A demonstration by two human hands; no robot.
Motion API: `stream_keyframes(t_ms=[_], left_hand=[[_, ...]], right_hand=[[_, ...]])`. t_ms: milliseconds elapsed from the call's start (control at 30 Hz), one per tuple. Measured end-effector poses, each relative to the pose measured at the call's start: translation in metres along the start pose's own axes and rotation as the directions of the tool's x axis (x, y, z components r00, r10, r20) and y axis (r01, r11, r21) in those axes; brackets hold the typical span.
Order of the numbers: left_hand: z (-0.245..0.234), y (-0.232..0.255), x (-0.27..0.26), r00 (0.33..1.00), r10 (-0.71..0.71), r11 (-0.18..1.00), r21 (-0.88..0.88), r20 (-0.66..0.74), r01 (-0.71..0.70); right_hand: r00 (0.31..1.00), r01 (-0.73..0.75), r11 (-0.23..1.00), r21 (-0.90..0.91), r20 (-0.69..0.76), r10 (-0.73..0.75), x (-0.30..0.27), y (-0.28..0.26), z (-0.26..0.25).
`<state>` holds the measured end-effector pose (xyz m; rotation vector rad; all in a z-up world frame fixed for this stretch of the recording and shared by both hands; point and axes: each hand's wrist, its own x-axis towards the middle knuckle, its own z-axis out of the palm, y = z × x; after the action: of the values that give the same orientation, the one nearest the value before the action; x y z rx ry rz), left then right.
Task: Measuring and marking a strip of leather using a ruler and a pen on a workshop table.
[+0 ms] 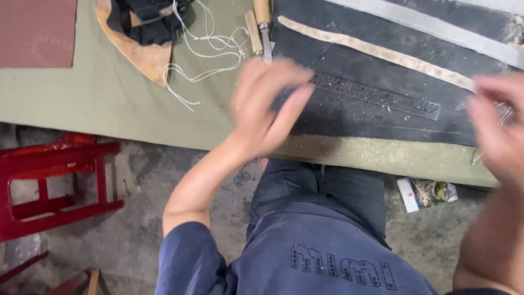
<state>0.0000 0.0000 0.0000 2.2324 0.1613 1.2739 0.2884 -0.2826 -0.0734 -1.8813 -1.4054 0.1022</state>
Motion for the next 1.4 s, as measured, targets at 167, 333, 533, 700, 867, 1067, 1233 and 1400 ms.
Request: stream_keyframes(t_ms=[167,333,533,700,867,1067,1233,1400], left_hand=[[0.096,-0.11,-0.038,0.947,-0.059,0.994,0.105,0.317,0.026],[0.165,-0.165,-0.041,0.894,-0.096,0.912,0.4,0.437,-0.097],[0.186,-0.179,-0.029,0.912,0.077,0.945,0.262,0.403,-0.196],[0.164,-0.17,-0.03,0.769,-0.178,0.984,0.12,0.613,0.132],[0.148,-0.16,-0.028,0.744,-0.265,0.964,0.164,0.614,0.208],[0.153,-0.172,-0.025,0.802,-0.212,0.977,0.131,0.559,0.167],[0.159,-0.173,-0.025,0.822,-0.223,0.97,0.199,0.524,0.137],[0.165,-0.166,-0.04,0.846,-0.266,0.922,0.378,0.462,0.083]], right_hand=[[0.997,0.081,0.949,-0.304,0.044,-0.07,0.037,0.097,0.067],[0.99,0.133,0.868,-0.478,0.099,-0.097,0.055,0.119,0.096],[0.989,0.105,0.92,-0.377,0.139,-0.056,0.054,0.124,0.089],[0.962,0.064,0.968,-0.241,0.272,0.004,0.058,0.13,0.071],[0.946,0.017,0.979,-0.202,0.319,0.049,0.058,0.121,0.068],[0.99,0.088,0.876,-0.474,0.14,-0.023,0.06,0.114,0.08],[0.969,0.242,0.905,-0.349,0.137,-0.206,0.058,0.078,0.1],[0.911,-0.011,0.947,-0.322,0.387,0.142,0.056,0.073,0.112]])
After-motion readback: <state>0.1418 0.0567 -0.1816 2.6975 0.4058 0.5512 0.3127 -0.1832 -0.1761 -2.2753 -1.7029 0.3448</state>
